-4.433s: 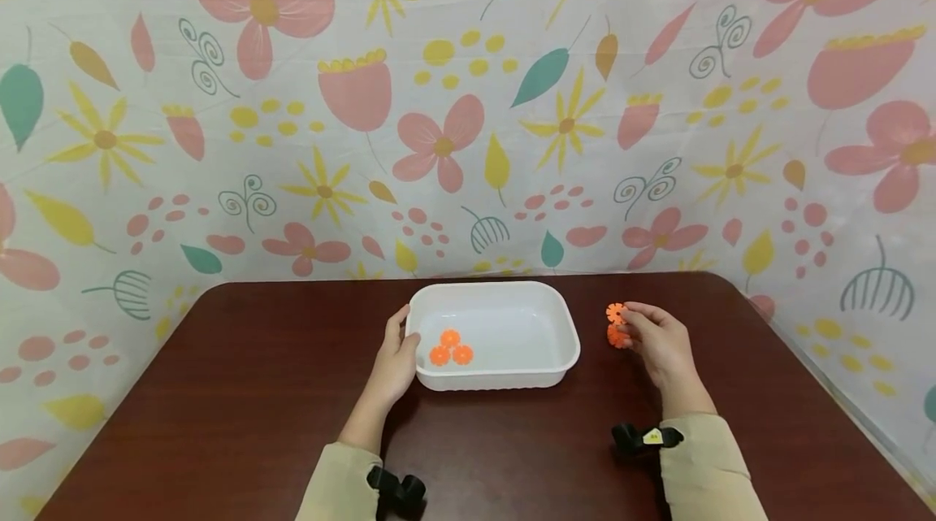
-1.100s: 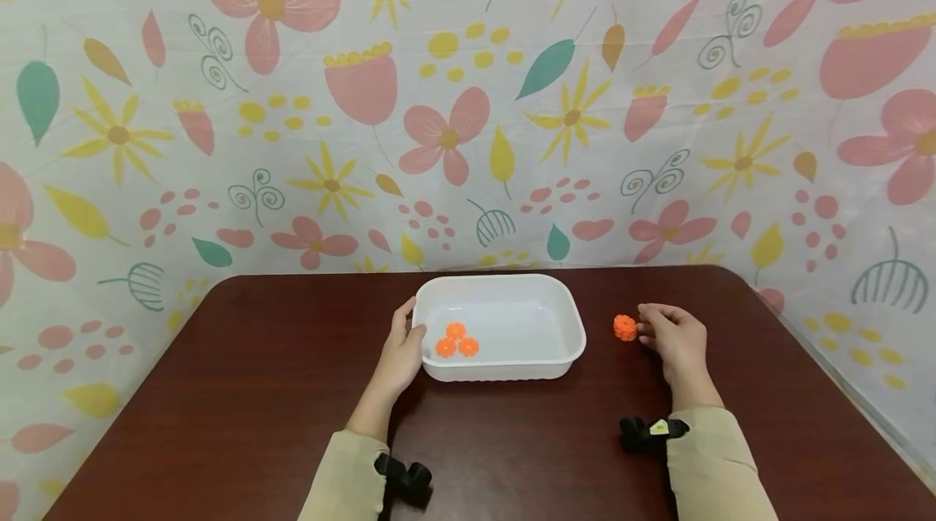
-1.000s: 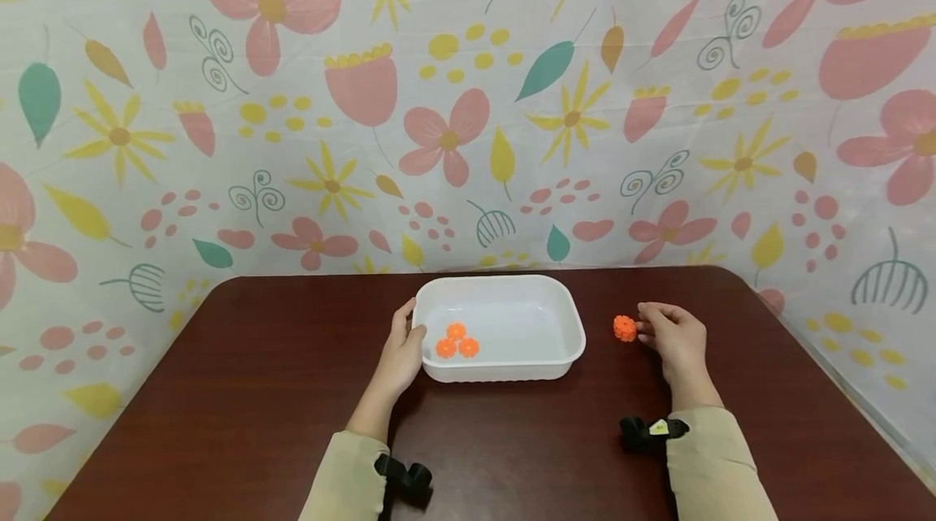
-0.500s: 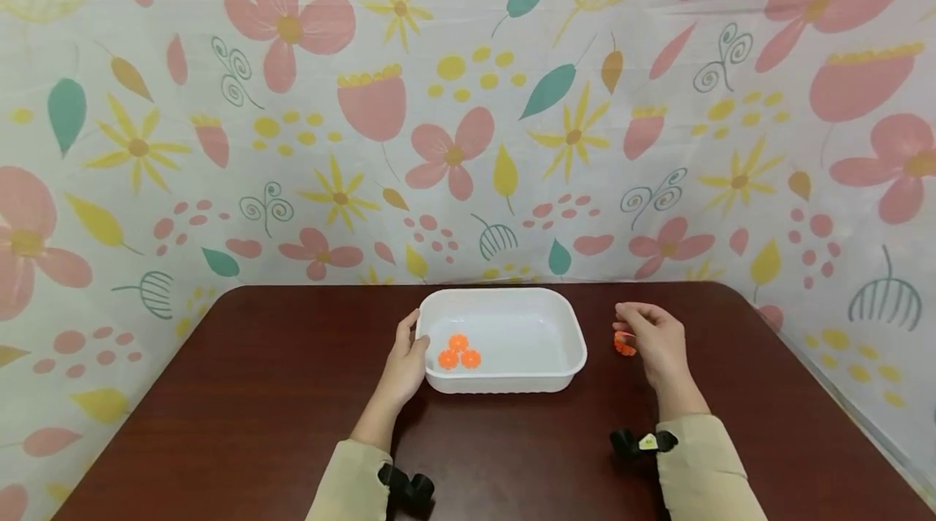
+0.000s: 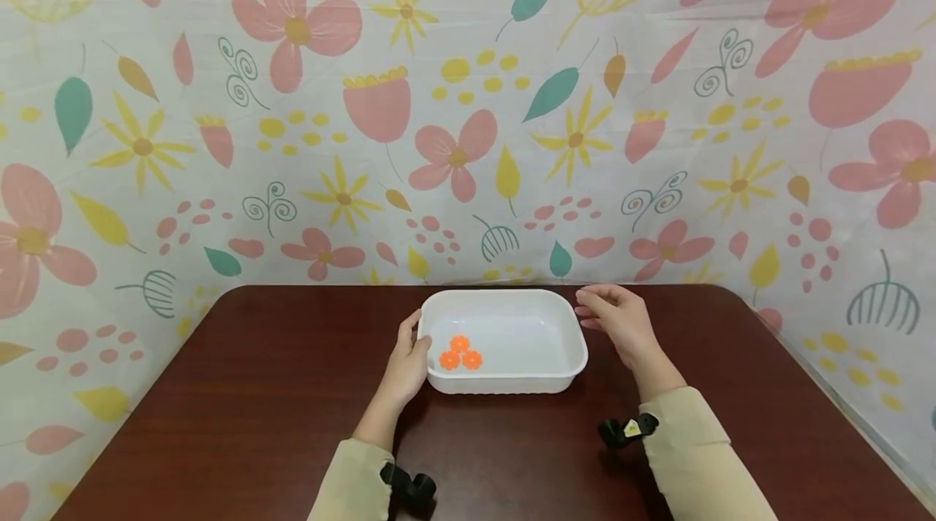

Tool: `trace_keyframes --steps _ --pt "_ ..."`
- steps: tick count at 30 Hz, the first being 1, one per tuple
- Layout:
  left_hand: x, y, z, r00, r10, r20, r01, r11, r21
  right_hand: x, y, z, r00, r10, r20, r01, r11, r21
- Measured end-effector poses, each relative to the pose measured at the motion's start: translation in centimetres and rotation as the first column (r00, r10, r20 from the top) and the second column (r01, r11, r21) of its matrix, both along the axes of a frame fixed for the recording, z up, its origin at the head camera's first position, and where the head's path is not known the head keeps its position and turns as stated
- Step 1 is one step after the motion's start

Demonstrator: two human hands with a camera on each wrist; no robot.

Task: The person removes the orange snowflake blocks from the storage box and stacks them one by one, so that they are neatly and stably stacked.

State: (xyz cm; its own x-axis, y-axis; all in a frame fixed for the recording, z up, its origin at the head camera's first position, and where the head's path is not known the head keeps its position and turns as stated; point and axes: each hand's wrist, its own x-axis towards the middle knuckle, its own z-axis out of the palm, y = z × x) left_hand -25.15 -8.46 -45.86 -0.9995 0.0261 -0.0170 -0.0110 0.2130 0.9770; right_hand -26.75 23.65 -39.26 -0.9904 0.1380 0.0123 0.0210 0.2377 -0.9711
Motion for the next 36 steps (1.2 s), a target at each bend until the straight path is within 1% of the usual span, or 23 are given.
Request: trace_keyframes --steps 5,12,17,24,30,36 --pt "0.1 0.0 -0.2 1.000 -0.002 0.001 0.002 1.000 -0.005 -0.3 -1.2 -0.1 0.999 0.040 0.007 -0.040 0.998 0.039" --pt "0.2 -0.1 -0.4 1.000 0.000 0.001 0.000 1.000 -0.006 -0.3 -2.9 -0.6 0.996 0.089 0.025 -0.090 0.993 0.081" --pt "0.2 -0.2 -0.4 1.000 -0.005 0.012 0.005 1.000 0.000 -0.4 -3.7 -0.6 0.993 0.118 0.020 -0.119 0.986 0.114" --pt "0.0 -0.2 -0.2 1.000 -0.014 0.002 0.014 1.000 0.003 -0.9 -4.9 -0.8 0.988 0.151 0.003 -0.150 0.975 0.166" --pt "-0.2 -0.2 -0.2 1.000 -0.018 -0.004 0.018 1.000 0.005 -1.4 -5.9 -1.1 0.983 0.182 -0.009 -0.177 0.967 0.184" --pt "-0.3 -0.1 0.0 1.000 -0.014 -0.007 0.014 1.000 0.003 -1.7 -7.1 -1.2 0.978 0.209 -0.012 -0.203 0.962 0.182"
